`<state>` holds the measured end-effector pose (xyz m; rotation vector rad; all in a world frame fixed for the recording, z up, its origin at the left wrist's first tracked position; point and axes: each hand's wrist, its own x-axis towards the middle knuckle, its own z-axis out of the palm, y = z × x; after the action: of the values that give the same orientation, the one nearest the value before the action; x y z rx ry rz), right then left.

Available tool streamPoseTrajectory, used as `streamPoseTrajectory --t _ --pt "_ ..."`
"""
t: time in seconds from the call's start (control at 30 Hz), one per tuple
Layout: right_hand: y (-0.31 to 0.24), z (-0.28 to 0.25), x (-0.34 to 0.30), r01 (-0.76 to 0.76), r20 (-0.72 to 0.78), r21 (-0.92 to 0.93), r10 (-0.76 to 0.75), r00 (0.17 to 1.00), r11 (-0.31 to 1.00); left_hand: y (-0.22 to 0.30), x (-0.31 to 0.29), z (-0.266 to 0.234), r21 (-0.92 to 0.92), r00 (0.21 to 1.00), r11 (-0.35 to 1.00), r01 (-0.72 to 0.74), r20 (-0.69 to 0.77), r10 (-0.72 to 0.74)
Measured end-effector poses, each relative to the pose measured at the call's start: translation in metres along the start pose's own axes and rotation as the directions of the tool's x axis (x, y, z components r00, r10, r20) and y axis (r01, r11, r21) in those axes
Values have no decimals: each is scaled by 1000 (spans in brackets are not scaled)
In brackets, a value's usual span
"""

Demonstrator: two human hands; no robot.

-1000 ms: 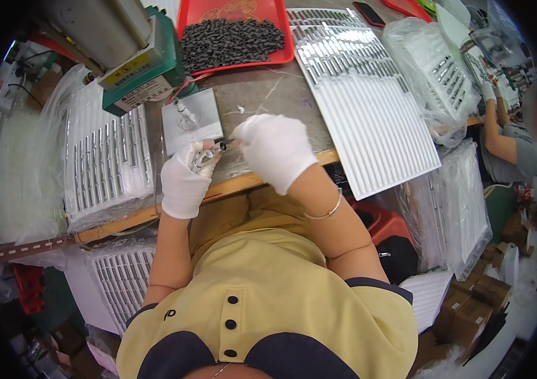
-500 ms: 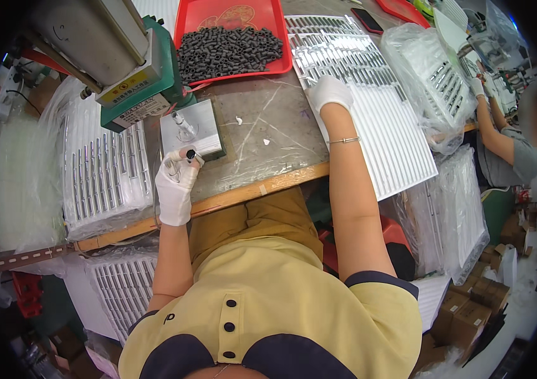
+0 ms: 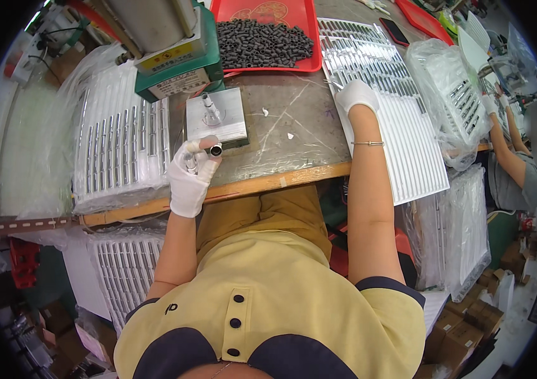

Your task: Manually assemble and inspect metal handles or similar hardware components using a small press and manual fitting.

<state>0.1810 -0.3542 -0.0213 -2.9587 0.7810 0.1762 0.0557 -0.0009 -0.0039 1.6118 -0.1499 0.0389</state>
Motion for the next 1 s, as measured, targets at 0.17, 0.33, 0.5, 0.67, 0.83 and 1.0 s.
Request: streamPoseTrajectory --t 0.17,0.33,0.5,0.67,0.83,1.0 --pt "1 -16 -38 183 -124 378 -146 981 908 4 -8 -1 15 994 996 -89 -54 90" --pt "-57 -48 -176 438 -262 788 -409 874 432 1 -8 13 16 1000 1000 11 -10 -11" --pt "-79 -37 -204 475 -209 789 -558 803 388 6 -9 22 30 999 999 31 43 -32" --pt "-82 -20 -202 571 -295 744 -597 746 346 -4 -10 20 118 999 993 -28 29 25" --pt "-83 -4 -203 612 -325 740 -647 689 279 -11 -7 20 192 987 968 -161 17 161" --pt "-110 -7 -173 491 -318 806 -458 830 331 0 54 -1 398 915 881 -256 -196 354"
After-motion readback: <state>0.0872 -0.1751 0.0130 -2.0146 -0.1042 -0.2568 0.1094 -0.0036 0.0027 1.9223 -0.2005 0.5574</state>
